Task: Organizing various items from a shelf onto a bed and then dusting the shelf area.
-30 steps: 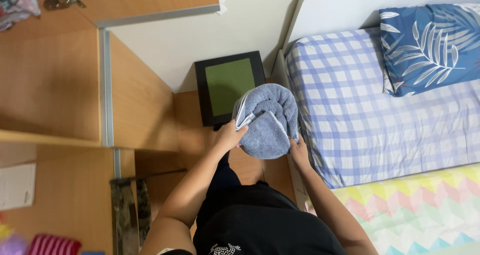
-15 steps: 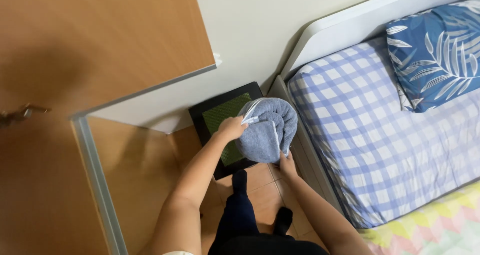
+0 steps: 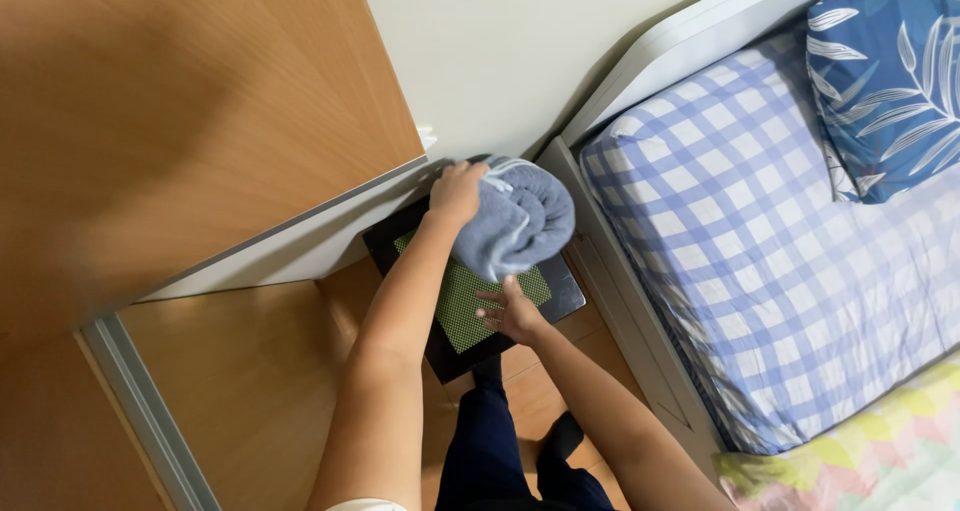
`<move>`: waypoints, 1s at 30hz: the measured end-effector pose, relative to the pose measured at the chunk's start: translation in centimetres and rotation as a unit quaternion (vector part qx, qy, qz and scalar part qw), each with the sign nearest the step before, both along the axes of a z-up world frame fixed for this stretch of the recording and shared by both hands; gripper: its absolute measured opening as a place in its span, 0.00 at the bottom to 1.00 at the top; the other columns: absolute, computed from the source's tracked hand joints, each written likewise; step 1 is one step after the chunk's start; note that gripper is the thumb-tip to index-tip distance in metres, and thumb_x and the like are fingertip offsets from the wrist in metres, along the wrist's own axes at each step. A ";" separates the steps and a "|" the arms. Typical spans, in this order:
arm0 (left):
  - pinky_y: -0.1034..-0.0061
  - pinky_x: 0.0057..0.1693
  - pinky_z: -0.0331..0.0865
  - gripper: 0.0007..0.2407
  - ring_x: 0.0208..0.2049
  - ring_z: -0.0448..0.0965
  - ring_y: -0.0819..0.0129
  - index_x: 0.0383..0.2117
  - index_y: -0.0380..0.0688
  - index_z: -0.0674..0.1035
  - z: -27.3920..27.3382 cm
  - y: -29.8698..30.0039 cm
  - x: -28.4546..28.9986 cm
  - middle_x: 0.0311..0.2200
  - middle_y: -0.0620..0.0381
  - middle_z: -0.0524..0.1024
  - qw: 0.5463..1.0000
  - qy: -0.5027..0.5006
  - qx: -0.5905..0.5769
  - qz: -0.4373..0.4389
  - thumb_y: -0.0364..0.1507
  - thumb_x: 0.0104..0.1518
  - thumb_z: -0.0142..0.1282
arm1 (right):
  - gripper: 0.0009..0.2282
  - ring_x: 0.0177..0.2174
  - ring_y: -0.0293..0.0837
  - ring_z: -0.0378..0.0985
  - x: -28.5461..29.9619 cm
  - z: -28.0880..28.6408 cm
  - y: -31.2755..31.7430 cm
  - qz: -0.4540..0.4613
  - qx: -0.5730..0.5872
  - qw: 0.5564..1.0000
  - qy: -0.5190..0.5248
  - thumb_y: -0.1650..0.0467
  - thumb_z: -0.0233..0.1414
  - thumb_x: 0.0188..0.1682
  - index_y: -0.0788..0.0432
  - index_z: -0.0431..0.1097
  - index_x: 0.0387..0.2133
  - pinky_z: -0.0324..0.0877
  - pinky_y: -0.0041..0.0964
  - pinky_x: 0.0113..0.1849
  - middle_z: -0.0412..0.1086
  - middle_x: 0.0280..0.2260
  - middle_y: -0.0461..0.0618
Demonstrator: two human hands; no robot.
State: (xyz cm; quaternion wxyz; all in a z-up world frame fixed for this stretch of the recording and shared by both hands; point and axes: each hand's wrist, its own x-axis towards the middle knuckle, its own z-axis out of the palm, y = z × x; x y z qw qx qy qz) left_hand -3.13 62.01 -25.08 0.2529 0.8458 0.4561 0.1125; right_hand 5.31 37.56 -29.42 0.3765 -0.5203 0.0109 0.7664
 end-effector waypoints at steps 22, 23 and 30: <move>0.77 0.48 0.75 0.13 0.40 0.81 0.71 0.48 0.39 0.76 7.9 -31.8 -9.2 0.42 0.55 0.80 0.840 -0.427 -0.199 0.268 0.30 0.60 0.59 | 0.16 0.31 0.37 0.77 -0.8 11.8 -9.5 0.199 0.231 0.934 -0.184 0.68 0.49 0.55 0.55 0.65 0.56 0.72 0.31 0.30 0.76 0.39 0.46; 0.77 0.48 0.74 0.13 0.40 0.80 0.71 0.49 0.39 0.76 9.4 -33.2 -9.4 0.41 0.55 0.80 0.839 -0.436 -0.170 0.276 0.30 0.61 0.59 | 0.17 0.30 0.38 0.76 -1.0 12.7 -10.5 0.205 0.245 0.929 -0.188 0.69 0.49 0.55 0.55 0.65 0.57 0.72 0.32 0.30 0.76 0.39 0.47; 0.78 0.45 0.72 0.13 0.40 0.78 0.74 0.53 0.40 0.74 15.1 -48.8 -10.1 0.42 0.57 0.78 0.759 -0.554 -0.052 0.338 0.29 0.64 0.57 | 0.21 0.33 0.39 0.78 -2.0 17.7 -20.0 0.273 0.333 0.892 -0.137 0.72 0.47 0.55 0.55 0.56 0.63 0.74 0.31 0.34 0.74 0.45 0.47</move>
